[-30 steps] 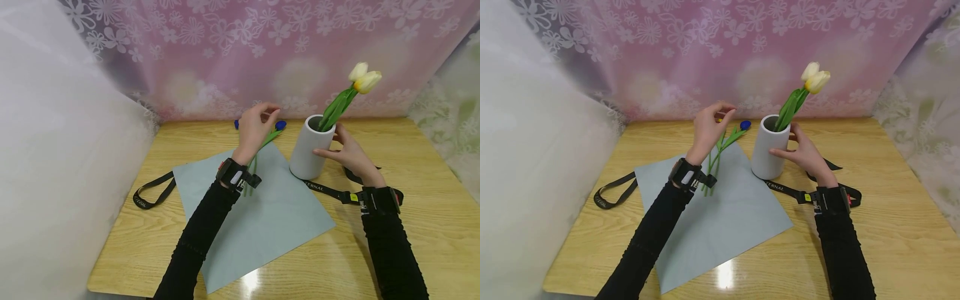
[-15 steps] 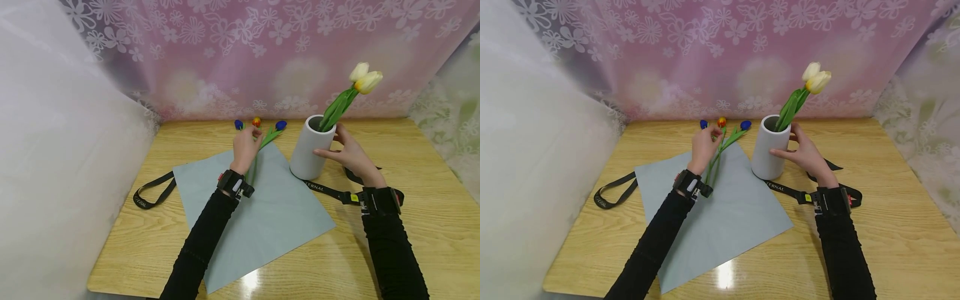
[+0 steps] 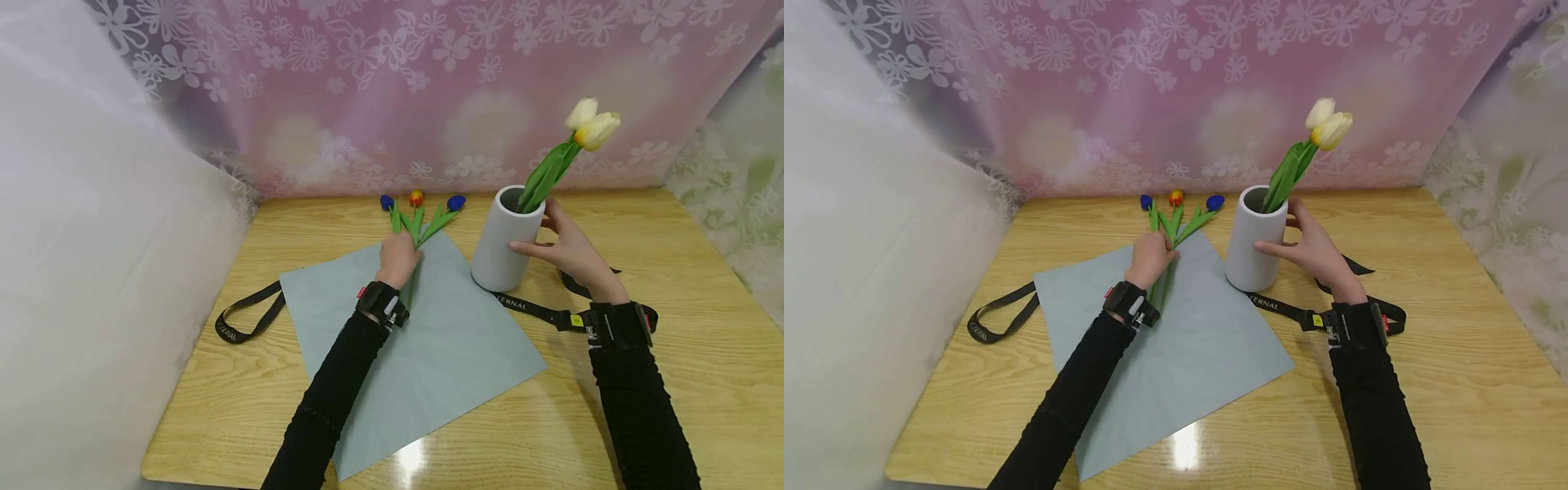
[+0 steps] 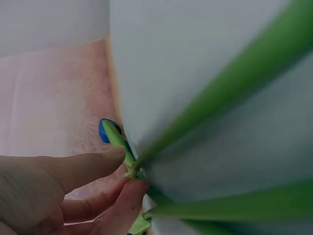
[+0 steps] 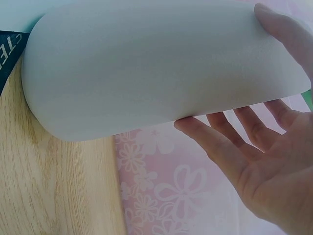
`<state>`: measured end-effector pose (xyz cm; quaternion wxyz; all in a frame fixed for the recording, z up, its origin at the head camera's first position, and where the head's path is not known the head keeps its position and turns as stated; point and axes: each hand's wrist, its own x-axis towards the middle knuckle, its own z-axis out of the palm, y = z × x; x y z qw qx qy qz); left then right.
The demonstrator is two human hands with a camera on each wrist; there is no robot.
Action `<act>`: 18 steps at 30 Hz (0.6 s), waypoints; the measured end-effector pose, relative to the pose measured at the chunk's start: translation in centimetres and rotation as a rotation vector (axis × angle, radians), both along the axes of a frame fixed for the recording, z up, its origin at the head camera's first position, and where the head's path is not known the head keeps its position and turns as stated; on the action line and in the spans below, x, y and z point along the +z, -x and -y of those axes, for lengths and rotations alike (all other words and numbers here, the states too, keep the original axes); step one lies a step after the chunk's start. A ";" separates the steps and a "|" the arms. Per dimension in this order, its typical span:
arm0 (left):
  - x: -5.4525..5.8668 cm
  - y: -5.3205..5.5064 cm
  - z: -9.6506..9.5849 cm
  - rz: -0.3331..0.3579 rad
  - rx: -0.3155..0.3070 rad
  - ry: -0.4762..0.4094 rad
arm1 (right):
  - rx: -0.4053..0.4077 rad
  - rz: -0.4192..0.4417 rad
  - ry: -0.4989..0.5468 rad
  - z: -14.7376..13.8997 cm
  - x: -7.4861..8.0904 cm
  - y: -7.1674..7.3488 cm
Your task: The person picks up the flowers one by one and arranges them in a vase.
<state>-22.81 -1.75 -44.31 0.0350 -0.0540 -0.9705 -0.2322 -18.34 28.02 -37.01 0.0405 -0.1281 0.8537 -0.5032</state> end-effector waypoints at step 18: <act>-0.7 0.0 0.3 0.021 -0.004 -0.034 | -0.001 -0.007 -0.017 0.0 0.0 -0.1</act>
